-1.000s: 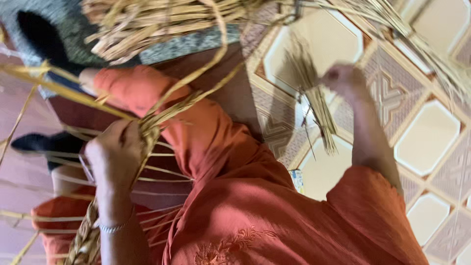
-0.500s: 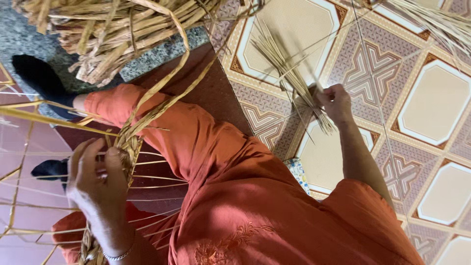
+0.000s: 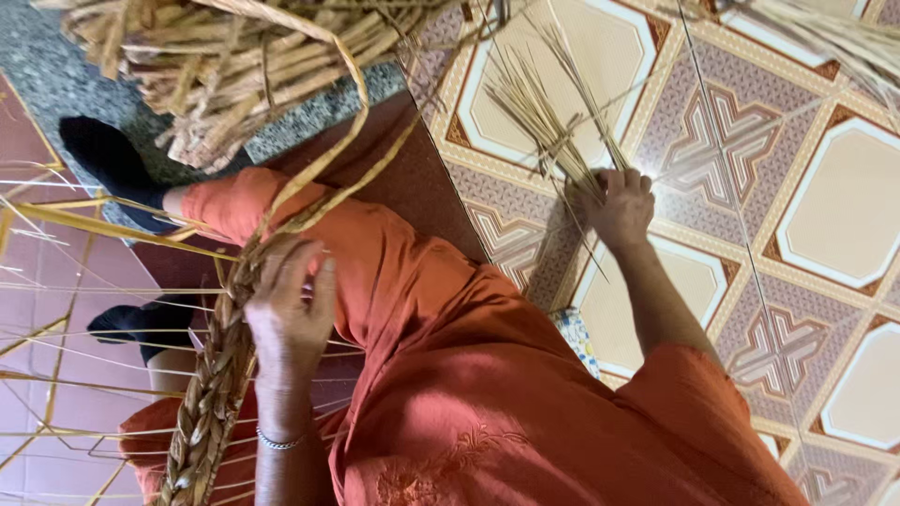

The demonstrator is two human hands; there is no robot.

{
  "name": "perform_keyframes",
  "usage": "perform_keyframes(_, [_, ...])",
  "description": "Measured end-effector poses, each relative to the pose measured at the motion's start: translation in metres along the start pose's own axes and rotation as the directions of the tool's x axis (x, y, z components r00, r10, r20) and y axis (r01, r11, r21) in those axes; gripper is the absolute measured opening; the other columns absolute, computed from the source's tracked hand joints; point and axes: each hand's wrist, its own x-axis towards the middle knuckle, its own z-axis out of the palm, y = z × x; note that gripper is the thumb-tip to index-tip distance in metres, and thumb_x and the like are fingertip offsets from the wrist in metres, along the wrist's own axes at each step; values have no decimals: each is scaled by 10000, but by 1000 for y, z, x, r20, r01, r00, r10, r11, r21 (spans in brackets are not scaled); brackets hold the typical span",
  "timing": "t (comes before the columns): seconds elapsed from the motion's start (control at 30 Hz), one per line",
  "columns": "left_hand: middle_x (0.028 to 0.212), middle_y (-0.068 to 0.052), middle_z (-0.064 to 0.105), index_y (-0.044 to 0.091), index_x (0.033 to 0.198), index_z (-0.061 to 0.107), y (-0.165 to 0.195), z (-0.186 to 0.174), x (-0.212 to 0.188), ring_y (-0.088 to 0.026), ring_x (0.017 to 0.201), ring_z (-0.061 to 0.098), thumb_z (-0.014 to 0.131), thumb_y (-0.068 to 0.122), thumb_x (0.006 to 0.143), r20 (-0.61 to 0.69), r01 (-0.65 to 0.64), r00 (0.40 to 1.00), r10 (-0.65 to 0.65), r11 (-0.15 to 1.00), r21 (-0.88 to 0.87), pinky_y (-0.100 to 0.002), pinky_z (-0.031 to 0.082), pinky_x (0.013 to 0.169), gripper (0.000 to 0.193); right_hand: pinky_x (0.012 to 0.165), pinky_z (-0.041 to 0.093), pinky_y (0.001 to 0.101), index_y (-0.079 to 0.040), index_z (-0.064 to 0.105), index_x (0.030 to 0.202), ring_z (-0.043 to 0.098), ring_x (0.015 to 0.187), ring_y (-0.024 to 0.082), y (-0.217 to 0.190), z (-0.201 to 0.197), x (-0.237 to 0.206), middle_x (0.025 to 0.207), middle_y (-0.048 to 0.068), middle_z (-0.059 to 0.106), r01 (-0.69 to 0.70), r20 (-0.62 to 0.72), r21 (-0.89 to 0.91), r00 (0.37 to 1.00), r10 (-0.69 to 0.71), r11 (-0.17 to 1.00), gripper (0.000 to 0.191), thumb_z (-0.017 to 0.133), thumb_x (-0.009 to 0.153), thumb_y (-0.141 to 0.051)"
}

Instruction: The person weaves dried palm leaves into a basket frame, interlacing strands through vertical supports to build up the basket walls. The person repeatedly picks up new leaf strands and threads them through the frame.

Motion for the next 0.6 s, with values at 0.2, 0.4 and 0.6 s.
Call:
perform_keyframes(0.2, [1134, -190, 740, 7, 1156, 725, 16, 18, 21, -233, 845, 763, 687, 107, 993, 93, 43, 995, -38, 997, -57, -303, 656, 665, 195, 667, 550, 309, -21, 612, 1046, 634, 777, 153, -2, 4, 0, 916, 112, 659, 34, -95, 445, 995, 10, 895, 189, 763, 956, -91])
perform_keyframes(0.4, [1054, -134, 749, 48, 1109, 716, 42, 33, 71, -260, 882, 752, 742, 129, 944, 53, 9, 999, 7, 957, -290, -350, 620, 670, 185, 589, 502, 225, -36, 620, 1048, 595, 675, 75, -13, -1, 3, 825, 49, 684, -271, 242, 876, 963, 123, 398, 150, 733, 1007, -125])
perform_keyframes(0.6, [909, -83, 730, 14, 1191, 676, 42, 45, 128, -131, 689, 663, 746, 138, 972, -82, 74, 988, -130, 869, -489, -270, 513, 579, 262, 608, 528, 212, -41, 622, 1010, 652, 717, 66, -36, 3, 1, 845, 35, 700, -202, 224, 941, 973, -53, 271, 170, 770, 926, -40])
